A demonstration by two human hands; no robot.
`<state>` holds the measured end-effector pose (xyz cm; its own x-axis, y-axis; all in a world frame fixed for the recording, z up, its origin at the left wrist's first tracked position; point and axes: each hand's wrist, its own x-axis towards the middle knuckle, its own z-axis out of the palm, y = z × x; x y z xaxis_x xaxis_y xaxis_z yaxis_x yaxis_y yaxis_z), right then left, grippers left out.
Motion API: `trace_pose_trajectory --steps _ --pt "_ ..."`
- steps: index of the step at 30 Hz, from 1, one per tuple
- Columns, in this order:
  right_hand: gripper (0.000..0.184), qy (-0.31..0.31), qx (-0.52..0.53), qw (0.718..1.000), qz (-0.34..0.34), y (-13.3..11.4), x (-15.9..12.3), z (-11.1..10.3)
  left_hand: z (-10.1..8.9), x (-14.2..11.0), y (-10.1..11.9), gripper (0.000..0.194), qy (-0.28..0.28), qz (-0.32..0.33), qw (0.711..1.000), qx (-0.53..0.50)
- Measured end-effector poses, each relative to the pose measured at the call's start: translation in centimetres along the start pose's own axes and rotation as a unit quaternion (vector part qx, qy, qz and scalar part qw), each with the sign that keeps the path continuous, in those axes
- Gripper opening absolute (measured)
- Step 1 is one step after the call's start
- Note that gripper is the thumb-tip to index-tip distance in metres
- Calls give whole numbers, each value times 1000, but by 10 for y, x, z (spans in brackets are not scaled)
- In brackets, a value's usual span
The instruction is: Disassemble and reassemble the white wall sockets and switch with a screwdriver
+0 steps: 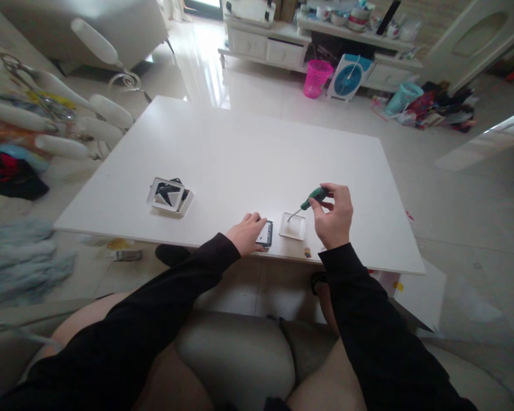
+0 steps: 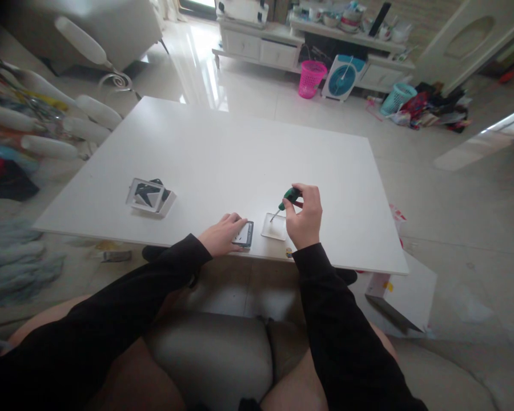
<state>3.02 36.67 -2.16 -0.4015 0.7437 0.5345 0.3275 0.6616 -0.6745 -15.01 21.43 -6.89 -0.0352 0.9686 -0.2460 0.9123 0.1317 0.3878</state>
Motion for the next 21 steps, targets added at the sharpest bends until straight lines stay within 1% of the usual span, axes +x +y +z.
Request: trace_pose_trajectory --steps 3,5,8,11,14,21 --pt "34 20 -2 1000 -1 -3 1 -5 -4 0 -7 86 -9 -7 1000 -7" --pt "35 33 -4 999 -2 -5 1 -8 -8 0 -13 89 -27 -19 999 -4" --pt "38 52 -7 999 -9 -5 1 -12 -12 0 -19 81 -54 -21 998 -5" --pt "41 72 2 997 -20 -6 0 -14 -13 1 -19 70 -48 -14 999 3" --pt "43 92 14 995 -26 -7 0 -14 -8 2 -15 70 -32 -9 999 8" --pt "46 125 1 991 -40 -7 0 -17 14 16 -3 81 5 24 1000 -16"
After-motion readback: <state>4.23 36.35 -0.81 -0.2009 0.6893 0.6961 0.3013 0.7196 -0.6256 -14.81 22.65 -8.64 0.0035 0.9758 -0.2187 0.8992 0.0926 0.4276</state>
